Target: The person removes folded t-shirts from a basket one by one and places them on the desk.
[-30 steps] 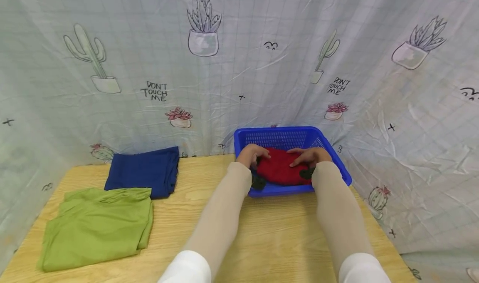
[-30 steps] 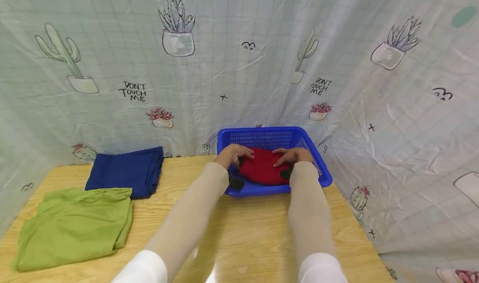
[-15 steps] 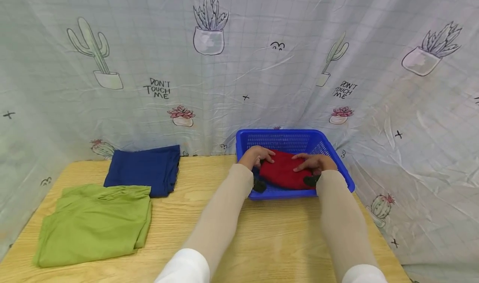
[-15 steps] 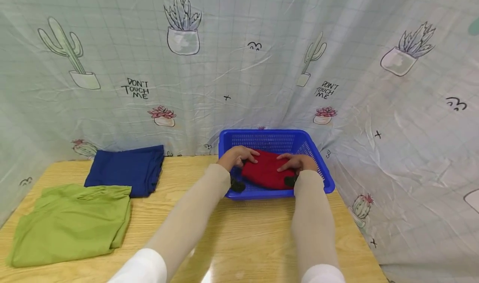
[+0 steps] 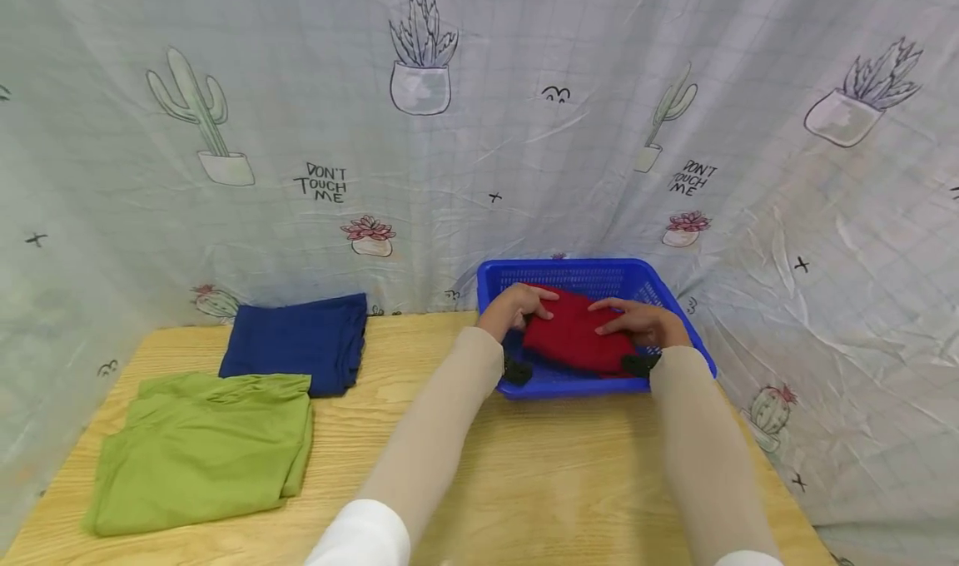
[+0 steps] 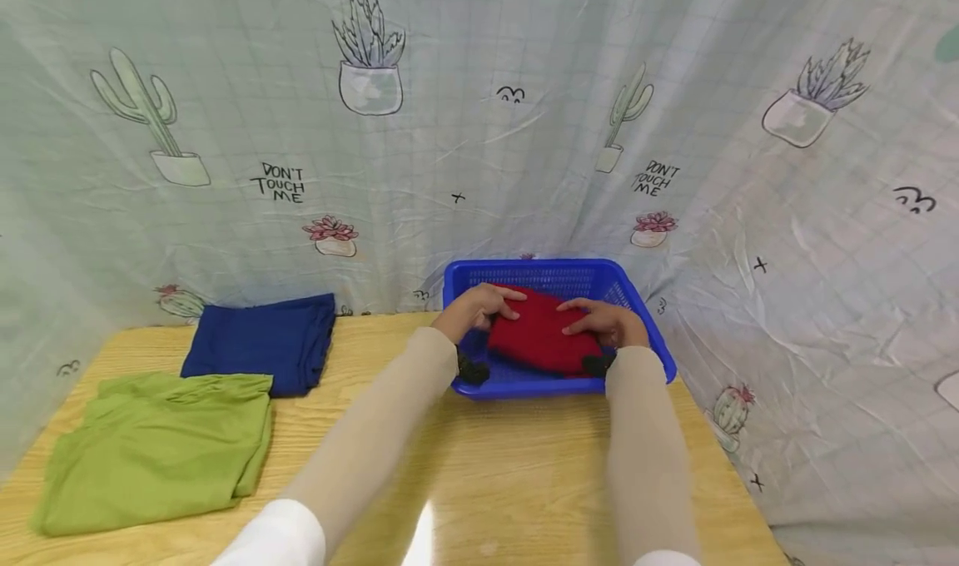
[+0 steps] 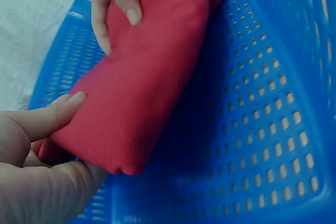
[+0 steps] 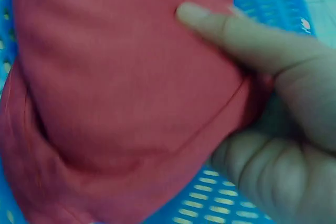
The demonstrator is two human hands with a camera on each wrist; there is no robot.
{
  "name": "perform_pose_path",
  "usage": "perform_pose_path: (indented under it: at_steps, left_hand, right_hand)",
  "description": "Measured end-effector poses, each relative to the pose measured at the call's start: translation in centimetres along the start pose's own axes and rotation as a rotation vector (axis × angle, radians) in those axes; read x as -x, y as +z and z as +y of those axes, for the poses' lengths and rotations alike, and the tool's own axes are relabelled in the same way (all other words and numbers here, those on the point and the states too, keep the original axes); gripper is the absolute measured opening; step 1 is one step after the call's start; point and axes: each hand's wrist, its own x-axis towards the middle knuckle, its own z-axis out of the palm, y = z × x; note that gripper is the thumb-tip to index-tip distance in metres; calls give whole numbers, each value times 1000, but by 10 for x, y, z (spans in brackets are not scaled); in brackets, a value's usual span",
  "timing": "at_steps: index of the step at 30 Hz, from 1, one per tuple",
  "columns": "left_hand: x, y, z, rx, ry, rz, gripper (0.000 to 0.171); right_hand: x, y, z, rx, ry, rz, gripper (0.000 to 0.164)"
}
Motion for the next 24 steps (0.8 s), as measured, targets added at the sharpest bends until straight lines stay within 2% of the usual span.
perform_pose_path:
  at_steps: [5,9,13,16,21,24]
  left_hand:
    - [13,-7,9,149,43,-26,57]
    - [31,-14,18,134,101,-11,58]
    - [54,-17,18,53,167,42,57]
    - [72,-20,15,44,214,55,57]
    - [102,-31,7,54,248,22,55]
    - [119,-38,0,29,273,6,54]
  right_hand:
    - [17,-6,-13,-72,-145,5,47]
    - [27,-6,-34,-25,-249,27,51]
    - [38,0,-51,67,-330,44,55]
    - [49,10,-62,159,-385,75,55]
    - [73,40,-73,413,-473,238,54]
    - [85,60,-74,488,-498,301,53]
